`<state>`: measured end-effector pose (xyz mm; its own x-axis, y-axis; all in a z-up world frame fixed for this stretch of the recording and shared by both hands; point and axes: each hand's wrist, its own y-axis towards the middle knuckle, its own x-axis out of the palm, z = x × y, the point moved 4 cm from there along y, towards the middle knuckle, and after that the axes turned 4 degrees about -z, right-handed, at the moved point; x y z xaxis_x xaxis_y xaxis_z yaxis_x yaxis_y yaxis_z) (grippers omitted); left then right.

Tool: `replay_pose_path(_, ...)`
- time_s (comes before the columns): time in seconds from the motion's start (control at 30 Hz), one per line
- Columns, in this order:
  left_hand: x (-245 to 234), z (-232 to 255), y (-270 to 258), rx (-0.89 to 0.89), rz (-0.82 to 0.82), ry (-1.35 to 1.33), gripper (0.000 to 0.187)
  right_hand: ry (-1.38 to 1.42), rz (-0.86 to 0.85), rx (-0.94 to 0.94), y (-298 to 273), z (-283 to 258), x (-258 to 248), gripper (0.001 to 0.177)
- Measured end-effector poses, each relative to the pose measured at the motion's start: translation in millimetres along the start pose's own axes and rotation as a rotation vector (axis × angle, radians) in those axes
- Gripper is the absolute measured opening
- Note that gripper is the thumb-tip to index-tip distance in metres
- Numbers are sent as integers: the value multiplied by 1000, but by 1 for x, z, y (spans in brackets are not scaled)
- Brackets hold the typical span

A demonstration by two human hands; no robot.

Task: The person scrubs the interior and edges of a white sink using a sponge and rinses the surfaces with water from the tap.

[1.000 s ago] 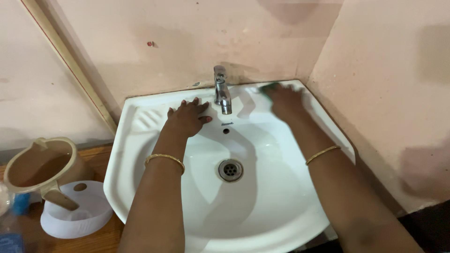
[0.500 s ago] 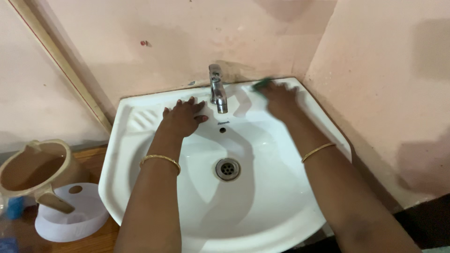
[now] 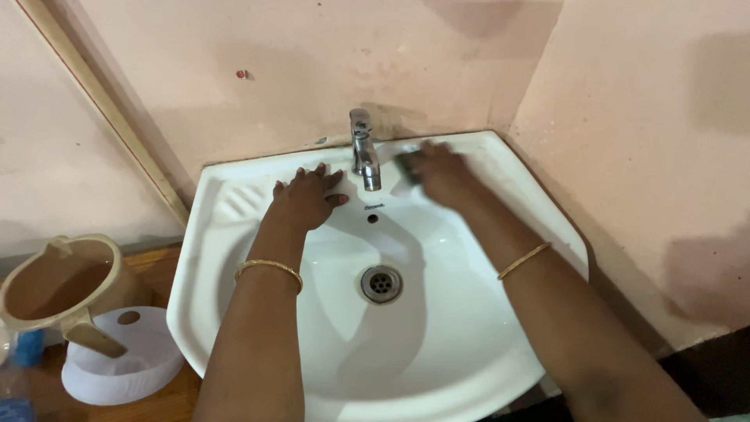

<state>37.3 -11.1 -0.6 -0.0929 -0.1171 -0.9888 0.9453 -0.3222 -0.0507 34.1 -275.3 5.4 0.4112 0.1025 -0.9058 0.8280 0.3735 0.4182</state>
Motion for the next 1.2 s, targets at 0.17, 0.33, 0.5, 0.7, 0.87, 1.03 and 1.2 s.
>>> replay_pose_path(0.17, 3, -2, 3, 11, 9, -11, 62, -228, -245, 580, -27, 58, -13, 29)
replay_pose_path(0.33, 1, 0, 2, 9, -5, -6, 62, -212, -266, 282, -7, -10, -4, 34)
replay_pose_path(0.5, -1, 0, 1, 3, 13, -35, 62, -71, -198, 2, -1, -61, -7, 36)
replay_pose_path(0.7, 0, 2, -1, -6, 27, -63, 62, -194, -280, 411, -8, 31, 2, 49)
replay_pose_path(0.87, -5, 4, -4, -16, 15, -66, 61, -344, -331, 481, -13, 27, 9, 34)
replay_pose_path(1.03, -6, 3, -4, -12, 19, -69, 61, -96, -280, 41, -1, -50, 11, 41)
replay_pose_path(1.2, -6, 5, -7, -15, 14, -29, 61, -211, -168, 299, -10, 27, -14, 65)
